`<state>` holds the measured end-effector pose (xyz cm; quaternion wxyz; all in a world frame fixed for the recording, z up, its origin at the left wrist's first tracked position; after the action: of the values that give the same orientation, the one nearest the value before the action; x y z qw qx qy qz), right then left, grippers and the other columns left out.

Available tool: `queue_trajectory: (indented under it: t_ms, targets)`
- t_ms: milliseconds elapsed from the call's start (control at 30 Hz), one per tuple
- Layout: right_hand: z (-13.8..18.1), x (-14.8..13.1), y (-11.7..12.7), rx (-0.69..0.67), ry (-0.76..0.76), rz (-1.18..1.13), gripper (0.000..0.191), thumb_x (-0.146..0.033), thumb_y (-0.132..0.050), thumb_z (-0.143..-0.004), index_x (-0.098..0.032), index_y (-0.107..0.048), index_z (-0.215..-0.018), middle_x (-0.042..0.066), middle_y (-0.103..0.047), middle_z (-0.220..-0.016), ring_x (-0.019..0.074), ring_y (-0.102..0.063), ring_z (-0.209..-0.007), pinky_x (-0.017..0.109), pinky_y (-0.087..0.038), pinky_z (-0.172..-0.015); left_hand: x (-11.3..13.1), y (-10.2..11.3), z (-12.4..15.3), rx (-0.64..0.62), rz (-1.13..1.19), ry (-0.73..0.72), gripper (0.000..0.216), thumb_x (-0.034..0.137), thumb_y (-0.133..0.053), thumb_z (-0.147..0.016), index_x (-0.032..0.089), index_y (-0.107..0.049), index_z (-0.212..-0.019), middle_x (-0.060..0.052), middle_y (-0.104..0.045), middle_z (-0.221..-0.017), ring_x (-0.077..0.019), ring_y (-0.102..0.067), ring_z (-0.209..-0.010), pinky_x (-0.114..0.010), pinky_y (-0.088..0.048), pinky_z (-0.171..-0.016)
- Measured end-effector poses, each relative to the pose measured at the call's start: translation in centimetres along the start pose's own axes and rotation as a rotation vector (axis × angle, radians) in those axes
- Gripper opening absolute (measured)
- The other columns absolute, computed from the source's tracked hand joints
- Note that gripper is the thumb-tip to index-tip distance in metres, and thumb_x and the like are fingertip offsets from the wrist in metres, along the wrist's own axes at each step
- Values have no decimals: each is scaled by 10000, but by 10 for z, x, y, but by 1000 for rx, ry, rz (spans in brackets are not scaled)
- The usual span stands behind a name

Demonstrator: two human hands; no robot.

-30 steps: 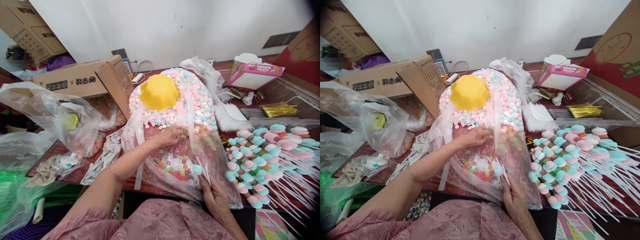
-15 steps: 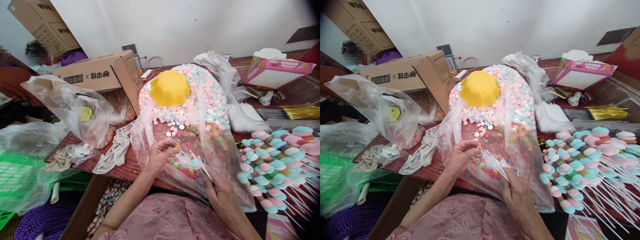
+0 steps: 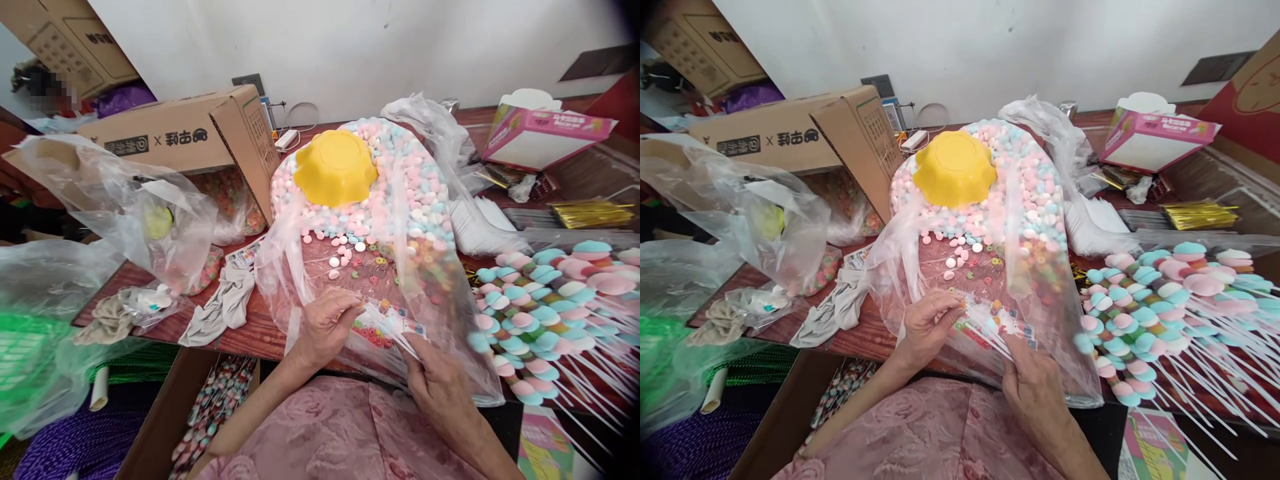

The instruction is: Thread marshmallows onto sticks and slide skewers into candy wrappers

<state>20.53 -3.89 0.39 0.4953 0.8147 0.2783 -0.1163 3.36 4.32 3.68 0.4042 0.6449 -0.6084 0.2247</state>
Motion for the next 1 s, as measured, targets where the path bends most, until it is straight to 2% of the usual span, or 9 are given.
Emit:
queue_trajectory:
  t_ms: [133,200,333,433,500,700,800,900,1000]
  targets:
    - [-3,7,-10,-10,-144,-205,226,-218,-462,-930,-173,-674,-992,14,-671,-684,142,-559,-517,249,-451,-530,13,-13,7,-132,-98,-100,238,132,-565,-878,259,-727,-998,-76,-746,-1027,-203,-688,-961,-409,-545,-891]
    - [-3,11,-15,-8,-226,-289,232,-274,-481,-948,-175,-687,-985,6,-661,-692,133,-549,-535,239,-462,-549,14,-16,10,-139,-45,-69,290,137,-578,-874,269,-700,-1101,-76,-726,-1112,-208,-676,-1030,-412,-540,-932]
    - [-2,17,-21,-7,-319,-404,253,-321,-502,-956,-178,-711,-970,-11,-601,-666,124,-519,-566,219,-450,-549,-11,-10,11,55,322,311,446,269,-688,-833,260,-604,-1271,-88,-654,-1250,-192,-666,-1011,-345,-574,-854]
    - [-1,16,-21,12,-307,-427,250,-322,-521,-945,-175,-723,-960,-10,-586,-654,128,-529,-572,220,-455,-548,-30,-28,16,-34,567,628,326,383,-735,-787,187,-728,-1048,-75,-726,-1010,-180,-672,-880,-308,-559,-809]
    - [-2,10,-19,38,-260,-440,243,-315,-533,-932,-172,-722,-984,9,-631,-704,152,-591,-640,240,-499,-618,-31,-44,21,-147,652,725,285,427,-739,-774,155,-766,-857,-59,-729,-831,-167,-662,-784,-301,-541,-803]
    - [-1,11,-18,56,-293,-469,242,-317,-532,-928,-185,-719,-1007,-5,-621,-648,148,-572,-560,265,-526,-629,-25,-59,21,-250,607,658,257,431,-750,-756,184,-779,-821,-40,-738,-828,-172,-659,-802,-288,-520,-814]
    - [1,30,-11,97,-365,-451,258,-362,-548,-918,-186,-722,-991,7,-648,-662,169,-605,-605,263,-525,-616,-39,-46,4,-336,415,604,330,473,-687,-803,178,-776,-922,-60,-751,-913,-182,-664,-831,-280,-520,-775]
    - [7,54,-5,135,-445,-396,306,-424,-563,-899,-182,-728,-989,17,-681,-673,195,-637,-651,267,-531,-607,-65,-3,-33,-218,112,497,340,447,-610,-864,179,-755,-1015,-55,-745,-987,-183,-658,-890,-282,-500,-804]
    - [14,69,-5,151,-468,-329,343,-459,-567,-886,-178,-737,-984,27,-721,-741,197,-649,-664,267,-531,-607,-89,25,-69,-207,-202,423,278,383,-611,-848,153,-761,-891,-30,-729,-840,-172,-637,-801,-263,-471,-736]
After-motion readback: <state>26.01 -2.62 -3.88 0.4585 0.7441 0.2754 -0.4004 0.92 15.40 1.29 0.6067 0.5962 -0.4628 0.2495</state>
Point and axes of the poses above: each hand's wrist, its own z-axis away from the middle knuckle, its own y-axis out of the back of the hand, x = y × z, the point moved 8 cm from there along -z, towards the middle knuckle
